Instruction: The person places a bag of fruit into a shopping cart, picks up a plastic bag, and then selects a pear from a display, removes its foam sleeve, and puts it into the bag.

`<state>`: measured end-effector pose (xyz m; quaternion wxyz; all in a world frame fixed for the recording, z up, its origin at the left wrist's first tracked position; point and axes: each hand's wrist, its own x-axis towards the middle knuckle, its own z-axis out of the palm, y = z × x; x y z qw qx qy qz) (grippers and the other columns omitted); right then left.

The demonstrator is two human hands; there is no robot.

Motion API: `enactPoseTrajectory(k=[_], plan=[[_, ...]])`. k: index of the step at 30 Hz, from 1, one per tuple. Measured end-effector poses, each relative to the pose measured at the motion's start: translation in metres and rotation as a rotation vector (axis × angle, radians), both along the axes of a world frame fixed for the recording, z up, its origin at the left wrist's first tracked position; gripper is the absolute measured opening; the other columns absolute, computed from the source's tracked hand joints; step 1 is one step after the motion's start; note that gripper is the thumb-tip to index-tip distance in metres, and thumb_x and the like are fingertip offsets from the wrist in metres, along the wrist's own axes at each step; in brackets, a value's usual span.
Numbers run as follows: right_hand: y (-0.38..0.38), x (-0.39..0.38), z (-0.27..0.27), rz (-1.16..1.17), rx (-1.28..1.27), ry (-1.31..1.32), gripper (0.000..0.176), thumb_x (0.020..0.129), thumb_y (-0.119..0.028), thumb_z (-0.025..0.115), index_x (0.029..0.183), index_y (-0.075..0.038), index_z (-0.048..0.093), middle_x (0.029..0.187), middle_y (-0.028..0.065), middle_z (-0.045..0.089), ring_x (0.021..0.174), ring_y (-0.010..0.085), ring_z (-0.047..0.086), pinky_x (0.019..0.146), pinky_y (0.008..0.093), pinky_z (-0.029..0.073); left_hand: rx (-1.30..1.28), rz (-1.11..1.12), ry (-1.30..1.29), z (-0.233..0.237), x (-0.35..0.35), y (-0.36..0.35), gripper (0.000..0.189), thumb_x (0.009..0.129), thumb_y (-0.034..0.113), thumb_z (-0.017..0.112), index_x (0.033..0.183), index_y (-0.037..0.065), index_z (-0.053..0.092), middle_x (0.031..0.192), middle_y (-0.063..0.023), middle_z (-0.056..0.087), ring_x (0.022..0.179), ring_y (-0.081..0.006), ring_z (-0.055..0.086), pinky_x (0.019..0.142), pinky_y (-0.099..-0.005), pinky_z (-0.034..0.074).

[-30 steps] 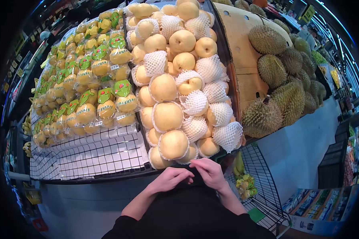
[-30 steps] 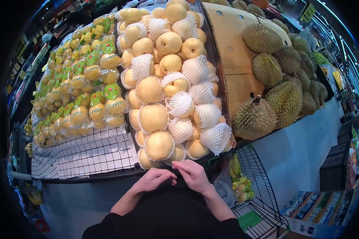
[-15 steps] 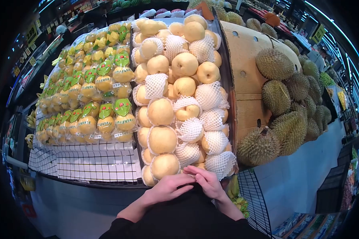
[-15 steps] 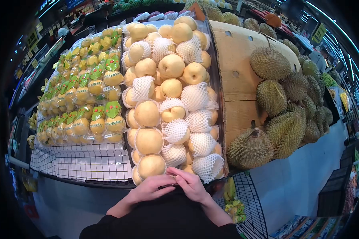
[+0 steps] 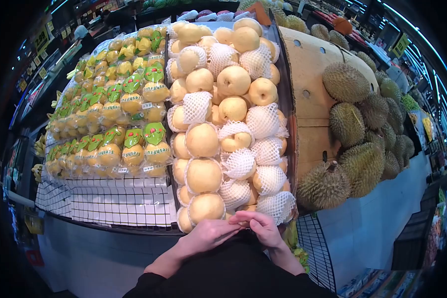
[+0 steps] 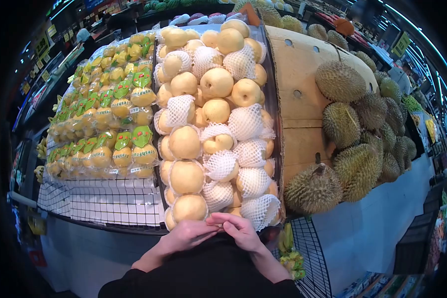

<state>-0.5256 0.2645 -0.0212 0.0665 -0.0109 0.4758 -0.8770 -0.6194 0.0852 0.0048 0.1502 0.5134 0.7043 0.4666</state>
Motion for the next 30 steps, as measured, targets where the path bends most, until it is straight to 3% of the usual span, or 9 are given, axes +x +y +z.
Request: enactPoseTrajectory(k=[14, 23, 30], plan=[[-0.038, 0.003, 0.003, -0.090, 0.050, 0.090, 0.040, 0.095, -0.018, 0.049, 0.127, 0.005, 0.045, 0.119, 0.0171, 0.057, 0.113, 0.0235, 0.054, 0.097, 0.0343, 0.041, 0.137, -0.090, 0.122, -0.005, -0.019, -0.030, 0.013, 0.076, 0.006, 0.070, 0.087, 0.002, 0.065, 0.069, -0.0111, 0.063, 0.060, -0.0260, 0.063, 0.051, -0.0337, 0.048], [-0.052, 0.009, 0.008, -0.108, 0.073, 0.090, 0.041, 0.094, -0.021, 0.051, 0.127, 0.004, 0.047, 0.118, 0.0162, 0.058, 0.112, 0.0210, 0.053, 0.097, 0.0321, 0.039, 0.105, -0.173, 0.136, -0.012, -0.019, -0.041, 0.018, 0.075, 0.009, 0.070, 0.092, 0.004, 0.065, 0.076, -0.0100, 0.063, 0.063, -0.0262, 0.063, 0.053, -0.0340, 0.048], [-0.056, 0.016, 0.004, -0.113, 0.051, 0.104, 0.042, 0.094, -0.022, 0.051, 0.127, 0.005, 0.047, 0.117, 0.0158, 0.059, 0.111, 0.0206, 0.054, 0.096, 0.0316, 0.040, 0.117, -0.147, 0.158, -0.015, -0.009, -0.042, 0.017, 0.075, 0.009, 0.070, 0.091, 0.004, 0.066, 0.071, -0.0090, 0.061, 0.060, -0.0247, 0.061, 0.052, -0.0336, 0.048]])
